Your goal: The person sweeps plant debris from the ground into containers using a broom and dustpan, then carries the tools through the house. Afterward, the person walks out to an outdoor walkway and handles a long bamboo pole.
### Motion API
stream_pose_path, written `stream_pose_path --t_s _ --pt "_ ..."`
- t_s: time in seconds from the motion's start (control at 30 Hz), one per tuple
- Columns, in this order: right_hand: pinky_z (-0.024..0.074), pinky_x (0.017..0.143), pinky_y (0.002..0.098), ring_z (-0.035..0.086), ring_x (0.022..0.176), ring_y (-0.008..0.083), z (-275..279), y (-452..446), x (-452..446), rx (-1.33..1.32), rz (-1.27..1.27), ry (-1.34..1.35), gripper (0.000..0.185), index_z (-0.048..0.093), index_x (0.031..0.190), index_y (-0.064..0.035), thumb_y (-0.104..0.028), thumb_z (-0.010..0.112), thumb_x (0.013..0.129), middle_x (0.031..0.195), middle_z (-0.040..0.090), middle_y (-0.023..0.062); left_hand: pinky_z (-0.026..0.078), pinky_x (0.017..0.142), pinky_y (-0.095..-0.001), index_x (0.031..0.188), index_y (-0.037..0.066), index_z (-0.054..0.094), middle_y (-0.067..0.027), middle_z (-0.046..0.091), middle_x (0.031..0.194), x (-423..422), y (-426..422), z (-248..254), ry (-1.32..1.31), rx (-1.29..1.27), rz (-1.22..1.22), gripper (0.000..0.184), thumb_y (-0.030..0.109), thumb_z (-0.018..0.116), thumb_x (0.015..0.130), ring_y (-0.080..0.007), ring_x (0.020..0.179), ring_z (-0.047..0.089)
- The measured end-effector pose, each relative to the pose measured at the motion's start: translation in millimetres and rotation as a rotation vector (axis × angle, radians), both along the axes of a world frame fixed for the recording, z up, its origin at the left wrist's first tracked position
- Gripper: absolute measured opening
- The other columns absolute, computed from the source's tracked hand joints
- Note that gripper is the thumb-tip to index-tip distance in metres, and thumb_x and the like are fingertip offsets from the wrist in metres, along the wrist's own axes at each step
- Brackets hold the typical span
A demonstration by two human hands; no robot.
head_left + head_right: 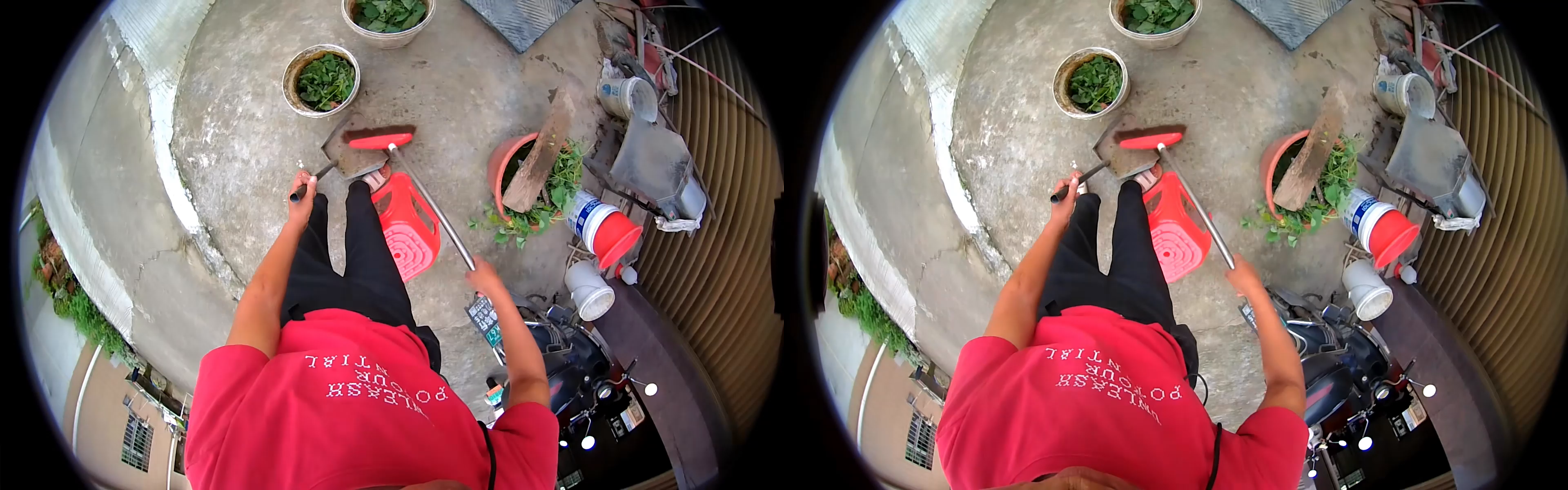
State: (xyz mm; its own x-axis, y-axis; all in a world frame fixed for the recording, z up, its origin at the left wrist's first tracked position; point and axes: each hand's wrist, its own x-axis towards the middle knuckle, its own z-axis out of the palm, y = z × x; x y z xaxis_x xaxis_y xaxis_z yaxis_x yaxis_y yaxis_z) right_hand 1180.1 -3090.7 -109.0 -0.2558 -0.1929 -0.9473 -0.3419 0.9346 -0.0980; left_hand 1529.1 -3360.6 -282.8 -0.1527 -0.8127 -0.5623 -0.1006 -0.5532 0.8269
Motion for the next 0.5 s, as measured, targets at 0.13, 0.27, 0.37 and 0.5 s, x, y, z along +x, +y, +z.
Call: stream_pose_path --t_s 0.13,0.27,0.37,0.5 --pt "0.0398 0.033 0.034 0.05 0.042 0.0198 14.9 20.7 -3.1 0.021 -0.268 -0.126 0.027 0.048 0.099 -0.0008 -0.009 0.055 0.074 0.062 0.051 0.0106 0.038 0.061 -0.0223 0.079 0.009 0.05 0.0012 0.05 0.072 18.1 -3.7 -13.1 -0.045 -0.19 -0.135 0.019 0.024 0.058 0.089 -0.007 0.065 0.045" --pt "0.0422 0.035 0.0368 0.054 0.044 0.0237 -0.2 -2.6 56.8 -0.068 -0.307 -0.006 0.029 0.045 0.1 -0.0003 -0.01 0.054 0.074 0.062 0.053 0.0136 0.039 0.071 -0.025 0.078 0.006 0.05 0.0 0.049 0.079 36.3 -0.8 -10.2 -0.115 -0.269 -0.225 0.014 0.012 0.058 0.088 -0.0107 0.072 0.046" --pt "0.0418 0.033 0.0358 0.052 0.041 0.0235 -54.9 -28.6 102.3 -0.162 -0.204 0.183 0.027 0.042 0.098 -0.0019 -0.01 0.055 0.075 0.062 0.053 0.0126 0.038 0.083 -0.0256 0.08 0.004 0.052 -0.001 0.053 0.084 50.1 -1.2 -0.8 -0.079 -0.133 -0.166 0.009 0.006 0.058 0.087 -0.0113 0.081 0.049" --pt "0.0451 0.037 0.0384 0.056 0.046 0.0297 -107.2 -10.1 104.6 -0.249 0.272 0.358 0.032 0.04 0.101 0.0001 -0.01 0.055 0.075 0.067 0.056 0.0179 0.037 0.086 -0.0258 0.079 0.004 0.051 -0.0017 0.055 0.087 72.9 -10.9 -2.1 -0.074 -0.173 -0.169 0.011 0.007 0.058 0.088 -0.0123 0.088 0.051"
